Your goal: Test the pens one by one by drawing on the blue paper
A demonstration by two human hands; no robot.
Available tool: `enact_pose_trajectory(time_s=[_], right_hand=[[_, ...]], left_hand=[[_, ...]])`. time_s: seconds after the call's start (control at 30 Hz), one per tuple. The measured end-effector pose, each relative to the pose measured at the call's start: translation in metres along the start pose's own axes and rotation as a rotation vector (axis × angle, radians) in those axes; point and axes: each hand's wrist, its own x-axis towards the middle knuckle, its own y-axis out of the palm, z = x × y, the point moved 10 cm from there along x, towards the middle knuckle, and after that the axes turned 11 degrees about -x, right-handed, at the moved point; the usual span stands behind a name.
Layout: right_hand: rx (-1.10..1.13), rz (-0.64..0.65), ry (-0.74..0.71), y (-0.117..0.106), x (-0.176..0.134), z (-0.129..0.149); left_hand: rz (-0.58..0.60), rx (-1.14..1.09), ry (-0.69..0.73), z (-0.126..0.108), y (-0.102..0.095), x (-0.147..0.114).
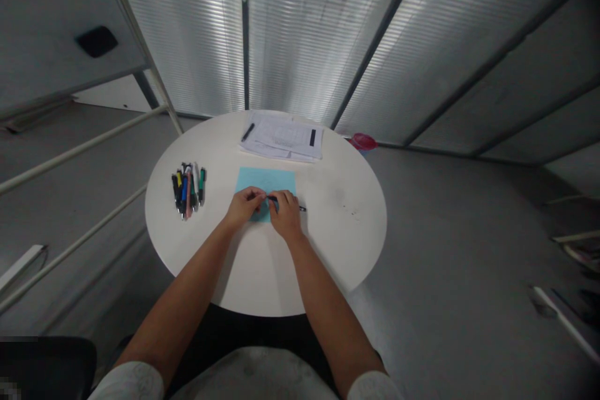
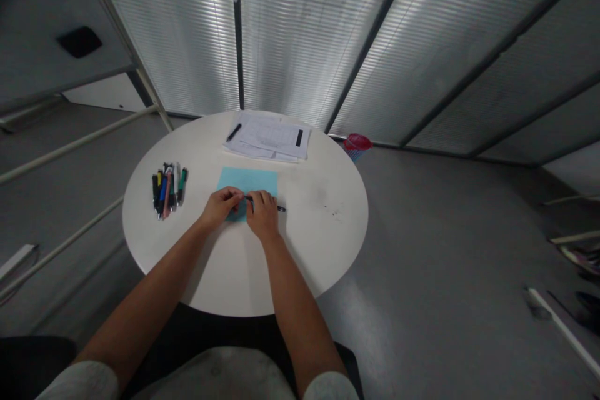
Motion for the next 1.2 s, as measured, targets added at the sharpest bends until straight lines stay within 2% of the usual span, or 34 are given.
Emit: enact_pose_trajectory(time_s=[0.5,1.2], right_hand=[[-0.030,0.060,-0.038,0.0044,-0.0003,0.0032],[-0.045,0.047,-0.035,0.0008,-0.0004,0.0035]], left_hand=[[-0.016,-0.142,-0.027,0.0052,-0.0008,0.0013],[0.022,-0.096,-0.035,0.0040,0.0009,0.0011]])
